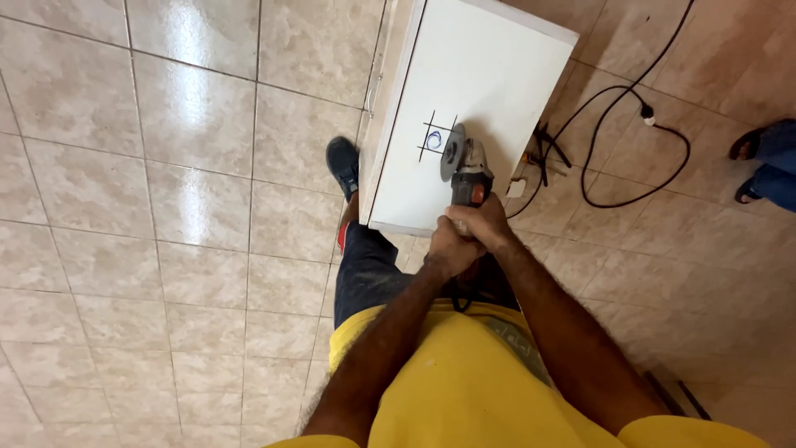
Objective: Measure, mark, and cut a hole in a wooden furniture panel using an angle grinder and pliers
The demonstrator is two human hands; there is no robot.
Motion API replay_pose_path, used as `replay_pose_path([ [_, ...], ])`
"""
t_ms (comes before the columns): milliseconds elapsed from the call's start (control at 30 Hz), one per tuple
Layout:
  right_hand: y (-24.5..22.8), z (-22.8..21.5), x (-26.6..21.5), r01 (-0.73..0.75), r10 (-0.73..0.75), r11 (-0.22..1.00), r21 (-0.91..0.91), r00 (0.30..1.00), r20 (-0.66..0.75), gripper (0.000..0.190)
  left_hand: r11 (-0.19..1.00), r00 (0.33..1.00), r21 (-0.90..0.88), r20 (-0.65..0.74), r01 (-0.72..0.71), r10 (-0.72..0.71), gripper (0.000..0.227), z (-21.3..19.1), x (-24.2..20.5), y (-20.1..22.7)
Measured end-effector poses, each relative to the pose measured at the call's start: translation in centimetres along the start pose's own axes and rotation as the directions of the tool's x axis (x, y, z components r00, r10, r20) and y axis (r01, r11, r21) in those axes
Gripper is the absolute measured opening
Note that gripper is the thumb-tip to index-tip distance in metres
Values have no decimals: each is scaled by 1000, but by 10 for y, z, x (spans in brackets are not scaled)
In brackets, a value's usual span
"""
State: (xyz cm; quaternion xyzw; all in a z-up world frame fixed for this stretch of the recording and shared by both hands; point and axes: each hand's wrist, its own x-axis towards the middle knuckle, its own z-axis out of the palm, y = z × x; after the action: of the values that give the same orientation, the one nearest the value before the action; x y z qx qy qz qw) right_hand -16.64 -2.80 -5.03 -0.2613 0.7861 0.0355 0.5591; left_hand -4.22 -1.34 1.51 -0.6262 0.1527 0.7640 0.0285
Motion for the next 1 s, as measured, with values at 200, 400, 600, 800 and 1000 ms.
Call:
replay_pose_path([
  [200,-5,1,-8,-29,29,999,-42,1000,-2,46,999,1000,-23,1,28,-28,82,-2,-9,-1],
  [400,4,5,-3,-30,29,998,-49,999,-31,56,1000,1000,-16,-20,0,0,84,3,-3,-9],
  [600,-16,-12,-30,37,-37,999,-16,998,-41,53,998,997,-12,-40,-68,68,82,9,-16,-2],
  [800,-46,-34,-90,210,-206,902,378,977,-52,56,989,989,69,-61,-130,134,77,22,-37,10],
  [1000,-30,-62,-101,342,-414,743,576,910,-7,51,981,975,53,-118,-186,191,72,35,-74,31],
])
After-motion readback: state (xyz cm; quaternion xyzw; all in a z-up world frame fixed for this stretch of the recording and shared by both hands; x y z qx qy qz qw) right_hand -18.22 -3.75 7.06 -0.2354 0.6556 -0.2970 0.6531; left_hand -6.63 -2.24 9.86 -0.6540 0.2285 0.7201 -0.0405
